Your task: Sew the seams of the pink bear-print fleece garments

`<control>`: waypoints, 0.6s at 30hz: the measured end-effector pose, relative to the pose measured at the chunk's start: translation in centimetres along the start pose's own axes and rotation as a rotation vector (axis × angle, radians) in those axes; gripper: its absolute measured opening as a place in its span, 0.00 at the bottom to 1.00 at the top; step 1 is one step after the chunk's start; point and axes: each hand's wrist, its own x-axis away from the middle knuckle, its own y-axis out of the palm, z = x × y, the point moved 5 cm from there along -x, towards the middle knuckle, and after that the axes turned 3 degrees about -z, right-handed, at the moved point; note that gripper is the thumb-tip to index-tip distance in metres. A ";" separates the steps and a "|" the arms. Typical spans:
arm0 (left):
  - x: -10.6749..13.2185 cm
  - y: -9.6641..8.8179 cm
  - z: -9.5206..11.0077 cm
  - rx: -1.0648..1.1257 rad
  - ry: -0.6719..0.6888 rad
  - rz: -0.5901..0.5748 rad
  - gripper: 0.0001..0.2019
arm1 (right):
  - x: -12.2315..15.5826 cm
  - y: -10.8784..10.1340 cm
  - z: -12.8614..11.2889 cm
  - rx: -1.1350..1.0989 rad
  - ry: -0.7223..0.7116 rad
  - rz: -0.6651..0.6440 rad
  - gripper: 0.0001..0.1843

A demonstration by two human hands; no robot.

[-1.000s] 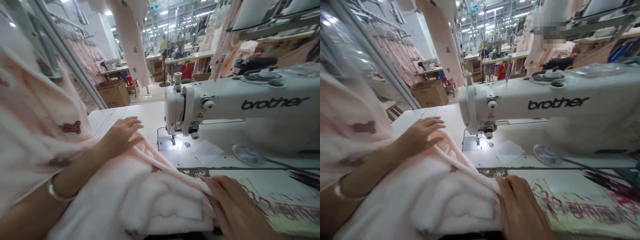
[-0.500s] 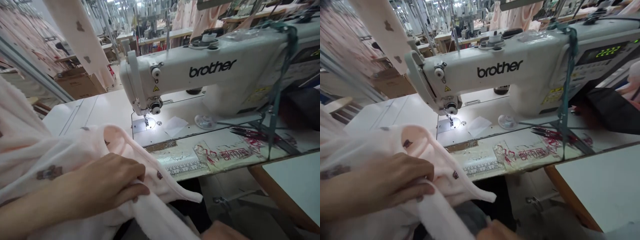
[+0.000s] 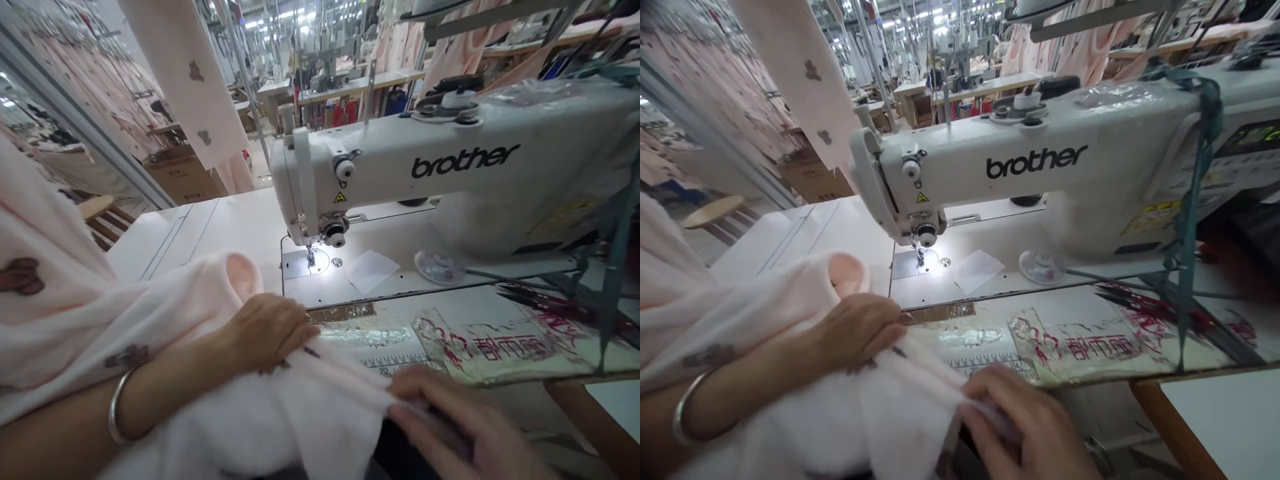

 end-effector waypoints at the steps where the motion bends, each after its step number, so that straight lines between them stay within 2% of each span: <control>1: -0.1 -0.4 -1.4 -0.023 -0.087 -0.011 0.25 | -1.2 -0.8 -0.6 0.040 -0.002 0.035 0.11; 3: -0.4 -0.9 -3.6 -0.089 -0.247 -0.058 0.25 | -3.8 -1.8 -1.4 0.175 0.006 0.085 0.09; 5: -0.9 -1.2 -4.7 -0.152 -0.313 -0.078 0.20 | -6.2 -1.7 -1.7 0.327 0.027 0.071 0.07; 7: -1.5 -1.5 -4.0 -0.145 -0.253 -0.016 0.14 | -7.9 -1.3 -1.6 0.417 0.030 0.047 0.07; 9: -1.8 -1.8 -2.2 -0.025 -0.122 0.077 0.10 | -8.6 -0.9 -1.4 0.411 0.009 0.029 0.08; 12: -1.6 -1.8 0.4 0.154 -0.009 0.073 0.08 | -8.1 -1.2 -1.8 0.368 -0.092 0.046 0.07; 15: -1.1 -2.3 1.5 0.248 0.000 -0.049 0.04 | -6.3 -2.4 -3.0 0.358 -0.183 0.111 0.08; 18: -0.7 -3.1 1.3 0.503 -0.033 -0.229 0.06 | -4.5 -3.1 -3.8 0.270 -0.125 0.059 0.10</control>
